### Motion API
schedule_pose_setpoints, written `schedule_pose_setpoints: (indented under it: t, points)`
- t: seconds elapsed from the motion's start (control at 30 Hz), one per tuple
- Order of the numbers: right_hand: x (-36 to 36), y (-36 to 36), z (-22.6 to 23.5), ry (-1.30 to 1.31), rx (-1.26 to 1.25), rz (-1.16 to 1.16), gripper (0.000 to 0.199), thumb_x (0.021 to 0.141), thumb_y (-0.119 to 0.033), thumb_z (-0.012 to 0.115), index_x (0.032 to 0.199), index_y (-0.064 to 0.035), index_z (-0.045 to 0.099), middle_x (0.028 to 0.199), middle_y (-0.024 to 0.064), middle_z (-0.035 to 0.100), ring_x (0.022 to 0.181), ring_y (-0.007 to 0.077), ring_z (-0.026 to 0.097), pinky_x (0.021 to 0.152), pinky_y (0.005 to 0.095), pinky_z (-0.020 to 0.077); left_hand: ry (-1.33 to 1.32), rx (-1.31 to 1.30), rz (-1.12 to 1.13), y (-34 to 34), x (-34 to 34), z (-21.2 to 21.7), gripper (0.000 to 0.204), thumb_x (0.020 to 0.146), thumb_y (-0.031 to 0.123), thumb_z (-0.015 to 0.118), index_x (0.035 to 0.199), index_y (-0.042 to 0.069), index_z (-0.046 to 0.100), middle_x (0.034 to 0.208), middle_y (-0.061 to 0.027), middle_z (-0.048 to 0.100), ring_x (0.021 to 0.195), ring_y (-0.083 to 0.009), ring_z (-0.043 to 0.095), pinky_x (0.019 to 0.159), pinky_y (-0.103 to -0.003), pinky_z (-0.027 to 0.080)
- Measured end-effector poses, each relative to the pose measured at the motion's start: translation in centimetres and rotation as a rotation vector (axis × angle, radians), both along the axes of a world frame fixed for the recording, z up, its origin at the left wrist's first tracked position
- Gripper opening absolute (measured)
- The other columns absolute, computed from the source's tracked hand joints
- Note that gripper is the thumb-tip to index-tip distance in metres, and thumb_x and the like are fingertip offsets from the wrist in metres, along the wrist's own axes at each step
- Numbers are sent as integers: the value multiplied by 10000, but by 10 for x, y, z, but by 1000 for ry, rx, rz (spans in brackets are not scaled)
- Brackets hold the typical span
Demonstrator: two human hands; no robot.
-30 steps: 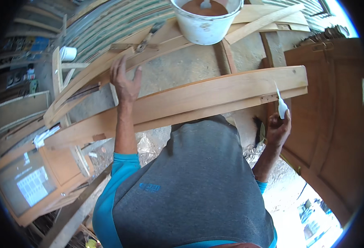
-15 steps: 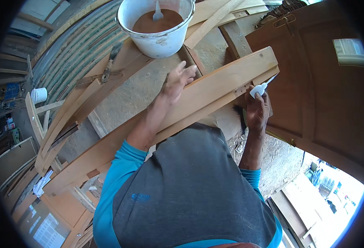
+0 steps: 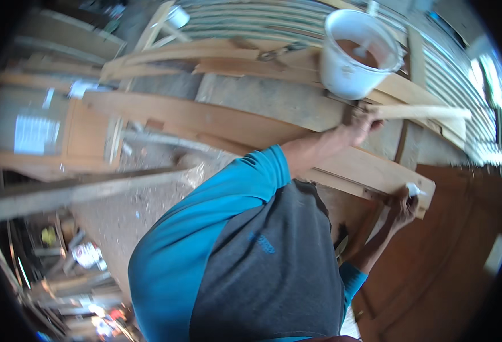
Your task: The person applies adhesive to a wooden door frame component and uses a wooden strip to spread it, then places a small wooden piece into a cutout and applies more adhesive.
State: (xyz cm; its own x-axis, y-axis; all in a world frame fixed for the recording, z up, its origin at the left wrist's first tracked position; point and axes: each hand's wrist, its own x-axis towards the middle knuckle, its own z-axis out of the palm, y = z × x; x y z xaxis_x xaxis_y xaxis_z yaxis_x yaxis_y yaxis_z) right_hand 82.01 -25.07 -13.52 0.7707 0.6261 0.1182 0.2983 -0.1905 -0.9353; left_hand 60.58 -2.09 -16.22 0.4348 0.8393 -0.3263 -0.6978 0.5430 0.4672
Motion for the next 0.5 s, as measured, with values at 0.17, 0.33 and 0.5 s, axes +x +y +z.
schedule_pose_setpoints:
  t: [0.17, 0.33, 0.5]
  points:
    - [-8, -7, 24, 0, -102, -46, 488, 1010, -320, 803, 1413, -70, 687, 992, 49, 723, 731, 137, 664, 572, 279, 530, 9, 9, 7, -75, -25, 71, 273, 1057, 165, 702, 1300, 50, 659, 1230, -95, 721, 1051, -195, 743, 934, -314, 663]
    - [-3, -6, 24, -91, -159, -34, 574, 985, -372, 829, 1415, -30, 667, 1017, 92, 716, 790, 188, 677, 674, 324, 568, -92, 57, 6, -133, -72, 94, 295, 1078, 239, 692, 1306, 59, 639, 1256, -95, 703, 1098, -211, 738, 987, -349, 654]
    - [-22, -35, 28, -239, -106, -109, 621, 1008, -454, 774, 1331, 66, 670, 1080, 132, 688, 983, 239, 645, 840, 396, 536, -169, 163, -31, -174, -116, 113, 388, 1098, 312, 665, 1367, 41, 598, 1312, -105, 678, 1143, -205, 721, 1053, -363, 622]
